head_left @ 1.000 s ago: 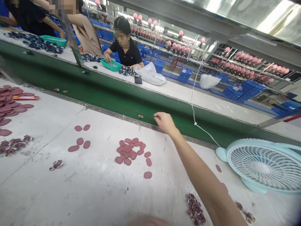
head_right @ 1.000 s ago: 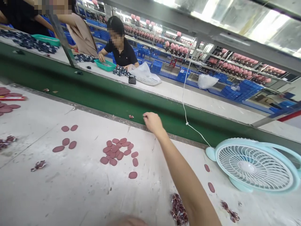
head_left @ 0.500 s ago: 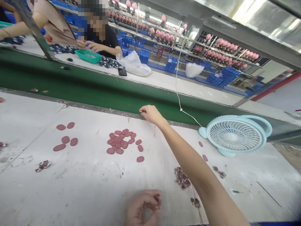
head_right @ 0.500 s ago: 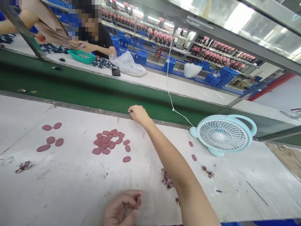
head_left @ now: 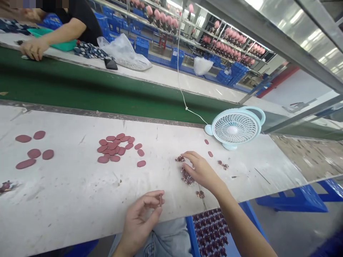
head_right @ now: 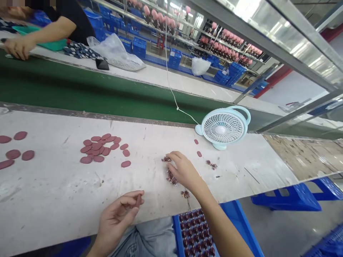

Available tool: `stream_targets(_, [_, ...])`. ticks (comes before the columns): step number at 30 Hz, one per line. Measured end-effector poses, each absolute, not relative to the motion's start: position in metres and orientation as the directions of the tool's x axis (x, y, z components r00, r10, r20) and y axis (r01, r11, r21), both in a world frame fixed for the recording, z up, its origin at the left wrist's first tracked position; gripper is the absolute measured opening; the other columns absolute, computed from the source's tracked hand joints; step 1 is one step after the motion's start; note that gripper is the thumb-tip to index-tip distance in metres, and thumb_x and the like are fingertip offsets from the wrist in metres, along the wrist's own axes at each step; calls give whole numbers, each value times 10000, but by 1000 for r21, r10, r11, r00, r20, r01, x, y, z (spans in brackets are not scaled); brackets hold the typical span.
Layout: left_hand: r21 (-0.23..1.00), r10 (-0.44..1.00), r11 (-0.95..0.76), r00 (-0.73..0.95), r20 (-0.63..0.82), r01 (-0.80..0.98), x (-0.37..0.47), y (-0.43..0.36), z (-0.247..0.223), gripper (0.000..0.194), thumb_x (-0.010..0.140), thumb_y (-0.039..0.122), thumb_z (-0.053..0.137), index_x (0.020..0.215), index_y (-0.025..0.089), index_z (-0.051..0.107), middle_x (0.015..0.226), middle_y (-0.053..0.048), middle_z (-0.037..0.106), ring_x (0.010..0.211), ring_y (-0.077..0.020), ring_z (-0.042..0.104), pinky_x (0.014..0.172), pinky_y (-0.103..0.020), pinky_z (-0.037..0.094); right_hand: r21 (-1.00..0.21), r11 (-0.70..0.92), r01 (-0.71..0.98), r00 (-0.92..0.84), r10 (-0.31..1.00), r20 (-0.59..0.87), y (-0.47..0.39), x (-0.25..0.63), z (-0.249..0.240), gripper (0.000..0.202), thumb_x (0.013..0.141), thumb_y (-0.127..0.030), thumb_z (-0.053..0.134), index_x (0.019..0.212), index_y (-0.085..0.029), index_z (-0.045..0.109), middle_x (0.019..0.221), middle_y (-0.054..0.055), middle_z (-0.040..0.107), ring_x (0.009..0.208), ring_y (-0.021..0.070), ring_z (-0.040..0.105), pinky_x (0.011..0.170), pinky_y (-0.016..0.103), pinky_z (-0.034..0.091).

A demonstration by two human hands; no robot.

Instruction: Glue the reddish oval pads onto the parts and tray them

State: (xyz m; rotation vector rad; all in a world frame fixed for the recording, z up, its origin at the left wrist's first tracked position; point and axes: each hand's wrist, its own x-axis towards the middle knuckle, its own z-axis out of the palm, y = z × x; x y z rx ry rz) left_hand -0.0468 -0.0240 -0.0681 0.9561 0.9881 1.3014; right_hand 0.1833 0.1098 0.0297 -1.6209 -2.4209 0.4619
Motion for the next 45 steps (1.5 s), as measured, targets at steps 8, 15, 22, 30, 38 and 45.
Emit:
stream_targets(8, [890,983,149,-32,-181,-431,-46,-25,-51,78,841,221,755,883,171,714,1104,-126,778,924,-221,744,821,-300,611,-313,264,912,-313,943,-117,6,237,10,320,1007,-186,436,1228,-253,657,1225,95,687,1138,283,641,946,460,565])
stream_targets(15, [785,962,268,115,-247,-558,-40,-36,-42,212,850,227,750,1059,191,743,1125,-140,782,857,-211,735,666,-259,592,-555,86,827,-117,993,-20,-20,246,-3,220,995,-297,541,1158,-269,687,1130,104,681,926,260,697,813,436,593])
stream_targets(22, [737,938,346,224,-264,-581,-17,-47,-35,196,852,223,756,1047,218,760,1117,-104,791,898,-199,738,655,-217,569,-984,-29,174,-111,993,-49,-43,192,21,243,868,-218,754,1044,-386,764,1014,24,701,881,175,697,681,247,594])
stream_targets(30, [752,926,377,240,-292,-540,-14,-53,-34,154,843,190,768,995,197,742,1130,-96,774,926,-192,728,754,-264,594,-978,-210,3,-220,954,-205,-42,168,20,205,926,-277,691,1088,-354,790,949,40,758,726,150,704,638,245,599])
stream_targets(38, [778,929,366,249,-273,-511,-12,-54,-33,118,841,150,763,951,178,731,1120,-94,768,969,-205,733,842,-309,604,-971,-227,71,-201,951,-237,-46,170,16,181,924,-292,696,1076,-315,791,877,30,752,738,158,703,642,244,584])
stream_targets(45, [747,927,368,284,-245,-555,-8,-52,-29,118,839,126,761,932,183,715,1043,-65,782,788,-114,697,721,-211,560,-981,-188,47,-168,967,-194,-49,171,15,213,926,-272,694,1113,-341,771,1012,45,757,767,156,701,686,266,603])
